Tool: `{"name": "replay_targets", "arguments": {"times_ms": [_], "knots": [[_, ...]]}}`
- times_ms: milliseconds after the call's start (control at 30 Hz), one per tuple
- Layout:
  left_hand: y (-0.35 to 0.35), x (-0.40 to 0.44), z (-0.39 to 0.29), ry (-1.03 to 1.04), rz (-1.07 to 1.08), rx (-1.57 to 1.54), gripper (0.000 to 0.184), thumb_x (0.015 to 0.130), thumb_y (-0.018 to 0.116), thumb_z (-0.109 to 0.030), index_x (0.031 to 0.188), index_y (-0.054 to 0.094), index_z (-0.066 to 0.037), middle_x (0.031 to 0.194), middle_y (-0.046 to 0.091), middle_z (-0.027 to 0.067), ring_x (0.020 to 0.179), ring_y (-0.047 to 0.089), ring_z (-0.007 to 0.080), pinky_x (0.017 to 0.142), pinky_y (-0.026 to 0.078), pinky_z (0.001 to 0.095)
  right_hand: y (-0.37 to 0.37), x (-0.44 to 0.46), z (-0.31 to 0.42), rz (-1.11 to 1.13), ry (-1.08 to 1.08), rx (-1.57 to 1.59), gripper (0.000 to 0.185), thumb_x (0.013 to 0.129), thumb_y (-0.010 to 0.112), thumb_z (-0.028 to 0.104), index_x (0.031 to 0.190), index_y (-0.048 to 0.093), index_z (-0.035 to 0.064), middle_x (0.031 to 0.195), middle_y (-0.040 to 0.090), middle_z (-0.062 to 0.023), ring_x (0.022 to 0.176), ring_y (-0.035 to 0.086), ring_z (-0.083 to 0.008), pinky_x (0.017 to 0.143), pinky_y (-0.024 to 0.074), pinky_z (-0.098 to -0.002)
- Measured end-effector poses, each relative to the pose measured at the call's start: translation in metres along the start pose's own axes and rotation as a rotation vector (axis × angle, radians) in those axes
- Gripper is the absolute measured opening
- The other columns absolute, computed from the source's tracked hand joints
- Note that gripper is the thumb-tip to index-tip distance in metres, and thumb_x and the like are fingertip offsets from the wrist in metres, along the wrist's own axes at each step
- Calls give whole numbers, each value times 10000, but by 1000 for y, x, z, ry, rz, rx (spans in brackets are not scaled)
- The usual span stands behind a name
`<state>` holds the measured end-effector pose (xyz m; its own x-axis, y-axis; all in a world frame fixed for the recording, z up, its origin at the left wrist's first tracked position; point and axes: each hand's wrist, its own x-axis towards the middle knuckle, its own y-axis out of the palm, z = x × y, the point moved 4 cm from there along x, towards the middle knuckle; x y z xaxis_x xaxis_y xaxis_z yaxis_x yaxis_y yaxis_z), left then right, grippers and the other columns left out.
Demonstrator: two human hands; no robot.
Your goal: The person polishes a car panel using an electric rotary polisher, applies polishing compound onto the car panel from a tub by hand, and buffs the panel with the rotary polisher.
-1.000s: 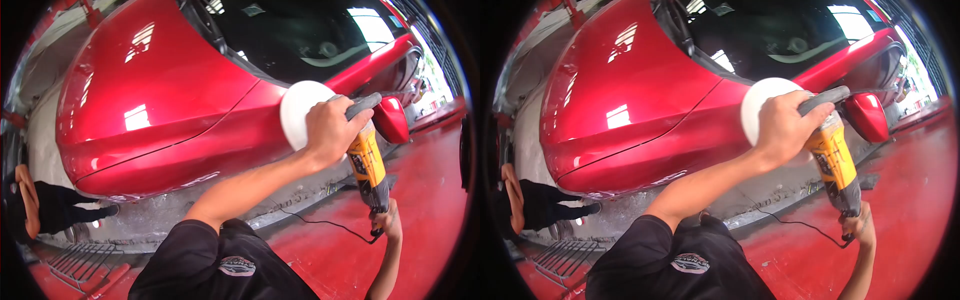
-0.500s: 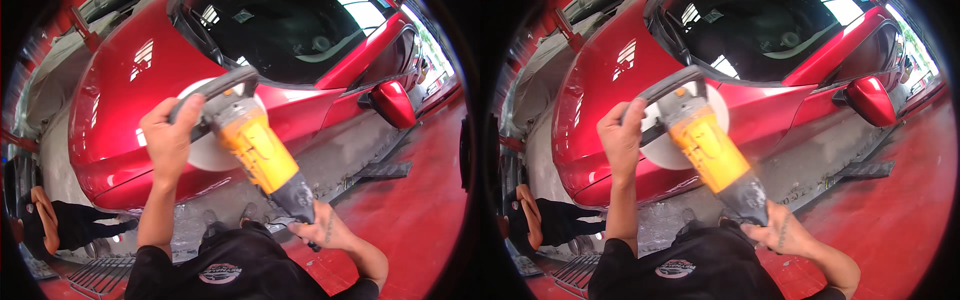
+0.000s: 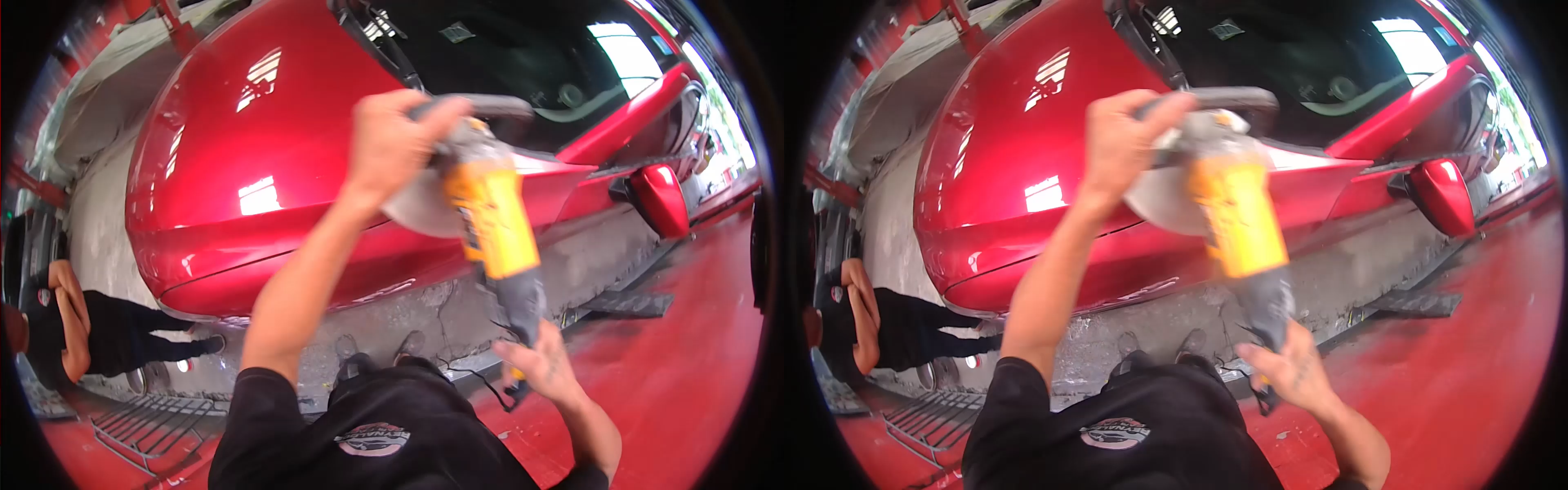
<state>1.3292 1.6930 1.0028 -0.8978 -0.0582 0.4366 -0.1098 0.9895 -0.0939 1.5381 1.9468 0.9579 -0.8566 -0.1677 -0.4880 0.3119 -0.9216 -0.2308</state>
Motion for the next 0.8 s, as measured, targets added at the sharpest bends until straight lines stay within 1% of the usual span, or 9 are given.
{"name": "replay_targets", "arguments": {"times_ms": [67, 133, 233, 400, 433, 500, 567, 633, 800], "knots": [[-48, 2, 1, 71, -102, 95, 399, 929, 817, -372, 747, 756, -22, 622, 575, -57, 592, 473, 32, 523, 345, 247, 28, 24, 10, 74, -98, -40, 443, 909, 751, 224, 1194, 564, -60, 830, 624, -64, 574, 631, -149, 541, 496, -330], [-91, 2, 3, 26, -195, 198, 436, 912, 840, -369, 715, 732, 5, 597, 515, -61, 571, 415, 40, 507, 316, 276, 55, 38, 36, 206, -138, 27, 371, 915, 742, 229, 1092, 551, -35, 791, 614, -68, 581, 649, -156, 565, 497, -338], [-125, 5, 10, 76, -261, 256, 474, 912, 840, -388, 685, 711, 8, 574, 502, -66, 560, 407, 43, 508, 312, 283, 74, 51, 42, 280, -91, 34, 384, 925, 735, 223, 1130, 546, -40, 811, 625, -71, 576, 644, -156, 579, 493, -334], [-74, 16, 2, 105, -166, 316, 545, 911, 818, -453, 677, 696, 23, 560, 482, -46, 558, 402, 57, 507, 312, 296, 56, 34, 28, 188, -132, 95, 396, 918, 737, 220, 1138, 545, -47, 787, 626, -73, 559, 640, -163, 579, 485, -330], [-54, 21, 3, 120, -112, 251, 573, 934, 783, -506, 651, 673, -19, 558, 451, -67, 556, 386, 46, 511, 270, 286, 47, 27, 22, 138, -125, 107, 393, 931, 721, 189, 1181, 536, -51, 814, 628, -81, 558, 638, -162, 559, 495, -333], [-14, 32, 11, 157, -33, 130, 543, 916, 813, -458, 666, 673, 3, 568, 465, -57, 571, 401, 53, 514, 291, 294, 39, 12, 14, 84, -116, 117, 394, 944, 704, 159, 1223, 526, -56, 841, 631, -89, 556, 637, -162, 539, 504, -335], [13, 27, 1, 137, 41, 64, 515, 910, 823, -435, 677, 671, -3, 588, 472, -56, 589, 391, 50, 526, 306, 296, 32, -2, 5, -42, -66, 196, 342, 937, 713, 116, 1174, 536, -57, 838, 639, -91, 553, 635, -155, 532, 498, -325], [11, 15, -5, 125, 57, 97, 518, 882, 837, -443, 718, 704, 29, 561, 490, -2, 560, 419, 87, 515, 359, 319, 36, -7, -7, -46, -58, 196, 296, 935, 710, 99, 1122, 541, -56, 820, 640, -86, 559, 636, -151, 533, 500, -323], [-55, -44, -19, 27, -113, 272, 426, 910, 830, -355, 758, 735, 32, 601, 516, -41, 589, 437, 52, 521, 337, 289, 48, -10, -24, 79, 47, 85, 330, 915, 737, 142, 1102, 549, -54, 794, 658, -85, 584, 651, -154, 549, 513, -333]]}}
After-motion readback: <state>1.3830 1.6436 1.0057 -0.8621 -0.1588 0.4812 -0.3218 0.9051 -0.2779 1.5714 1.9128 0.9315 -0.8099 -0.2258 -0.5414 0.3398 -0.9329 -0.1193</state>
